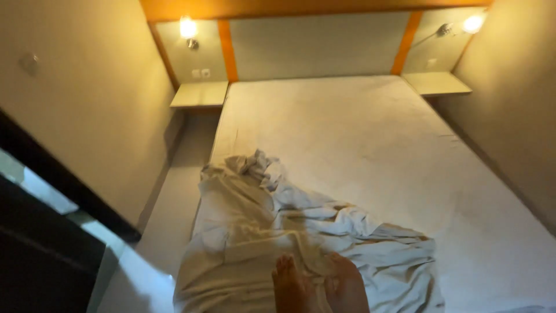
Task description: The person folds a white bed sheet on a bed in a bedroom. They gather the sheet from the mattress, smooth it out, and fold it into a neat pile using both hands.
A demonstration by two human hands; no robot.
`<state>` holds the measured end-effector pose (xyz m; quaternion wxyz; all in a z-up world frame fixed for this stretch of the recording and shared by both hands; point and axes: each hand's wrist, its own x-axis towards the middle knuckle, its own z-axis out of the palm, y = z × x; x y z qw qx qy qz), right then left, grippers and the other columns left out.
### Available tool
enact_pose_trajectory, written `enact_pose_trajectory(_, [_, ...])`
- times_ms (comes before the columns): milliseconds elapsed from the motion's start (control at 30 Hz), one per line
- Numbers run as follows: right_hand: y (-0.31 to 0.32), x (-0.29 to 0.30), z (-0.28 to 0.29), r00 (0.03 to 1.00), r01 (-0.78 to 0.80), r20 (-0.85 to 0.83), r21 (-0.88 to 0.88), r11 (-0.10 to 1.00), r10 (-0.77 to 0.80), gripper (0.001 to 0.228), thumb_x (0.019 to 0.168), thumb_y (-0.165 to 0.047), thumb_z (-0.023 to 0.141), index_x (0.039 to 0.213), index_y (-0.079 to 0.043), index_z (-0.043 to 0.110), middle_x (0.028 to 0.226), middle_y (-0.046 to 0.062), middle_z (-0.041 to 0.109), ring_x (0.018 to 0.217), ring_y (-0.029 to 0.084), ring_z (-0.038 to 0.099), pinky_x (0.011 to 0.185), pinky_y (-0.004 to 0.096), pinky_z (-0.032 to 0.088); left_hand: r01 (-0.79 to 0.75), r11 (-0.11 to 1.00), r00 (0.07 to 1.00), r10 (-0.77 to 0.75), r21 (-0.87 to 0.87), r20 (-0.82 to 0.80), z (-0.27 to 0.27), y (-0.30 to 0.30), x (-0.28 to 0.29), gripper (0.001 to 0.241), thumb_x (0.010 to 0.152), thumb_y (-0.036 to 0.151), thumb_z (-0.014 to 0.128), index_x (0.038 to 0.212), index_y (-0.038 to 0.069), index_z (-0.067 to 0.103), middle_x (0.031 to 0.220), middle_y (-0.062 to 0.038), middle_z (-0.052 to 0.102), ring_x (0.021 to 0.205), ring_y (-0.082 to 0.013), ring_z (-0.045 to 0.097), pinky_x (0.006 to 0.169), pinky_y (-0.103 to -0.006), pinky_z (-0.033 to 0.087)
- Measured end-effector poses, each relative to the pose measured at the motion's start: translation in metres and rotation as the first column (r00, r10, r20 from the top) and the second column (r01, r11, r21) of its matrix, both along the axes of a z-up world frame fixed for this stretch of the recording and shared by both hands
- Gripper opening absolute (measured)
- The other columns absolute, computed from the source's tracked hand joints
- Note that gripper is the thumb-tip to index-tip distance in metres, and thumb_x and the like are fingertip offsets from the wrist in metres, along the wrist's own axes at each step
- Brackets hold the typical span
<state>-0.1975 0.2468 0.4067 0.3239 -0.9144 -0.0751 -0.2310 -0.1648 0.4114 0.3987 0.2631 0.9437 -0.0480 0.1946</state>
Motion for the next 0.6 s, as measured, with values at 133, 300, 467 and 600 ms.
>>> enact_pose_trajectory(133, [0.0, -0.036, 0.091, 0.998, 0.064, -0.015, 0.034, 0.997, -0.063, 0.049, 0.079, -0.01, 0.069, 0.127, -0.004, 0.065, 0.13, 0.021, 0.066, 0.123, 0.039, 0.06, 0.106, 0.047, 0.046, 0.027, 1.0, 0.998, -0.028, -0.012, -0.058, 0.035, -0.008, -0.03, 0.056, 0.089, 0.025, 0.061, 0.138, -0.001, 0.053, 0.155, -0.024, 0.046, 0.142, -0.0417, 0.04, 0.11, -0.0592, 0.033])
enact_pose_trajectory(300, [-0.01, -0.054, 0.154, 0.998, 0.068, 0.001, 0.127, 0.99, -0.068, 0.044, 0.084, -0.011, 0.068, 0.128, -0.007, 0.066, 0.132, 0.018, 0.065, 0.125, 0.036, 0.059, 0.107, 0.046, 0.046, 0.029, 0.988, 0.995, -0.014, -0.155, 0.095, 0.108, -0.011, -0.058, 0.046, 0.091, 0.017, 0.062, 0.133, 0.0, 0.06, 0.145, -0.024, 0.057, 0.138, -0.0382, 0.05, 0.109, -0.0509, 0.041])
enact_pose_trajectory(467, [-0.012, -0.064, 0.216, 0.961, 0.165, -0.264, 0.289, 0.943, -0.087, 0.036, 0.089, -0.016, 0.067, 0.125, -0.014, 0.067, 0.126, 0.011, 0.066, 0.112, 0.03, 0.069, 0.091, 0.04, 0.058, 0.029, 0.917, 0.998, -0.052, -0.397, -0.048, 0.187, -0.015, -0.092, 0.037, 0.078, 0.01, 0.069, 0.115, 0.003, 0.065, 0.107, -0.02, 0.066, 0.107, -0.0365, 0.061, 0.098, -0.0449, 0.048])
enact_pose_trajectory(600, [-0.027, -0.055, 0.208, 0.974, 0.058, -0.227, 0.301, 0.952, 0.012, 0.036, 0.087, -0.015, 0.069, 0.123, -0.015, 0.067, 0.124, 0.01, 0.066, 0.106, 0.03, 0.07, 0.087, 0.04, 0.058, 0.05, 0.931, 0.995, -0.018, -0.36, 0.094, 0.179, -0.029, -0.094, 0.033, 0.08, 0.008, 0.071, 0.113, 0.004, 0.066, 0.106, -0.019, 0.066, 0.107, -0.0389, 0.061, 0.099, -0.0478, 0.047])
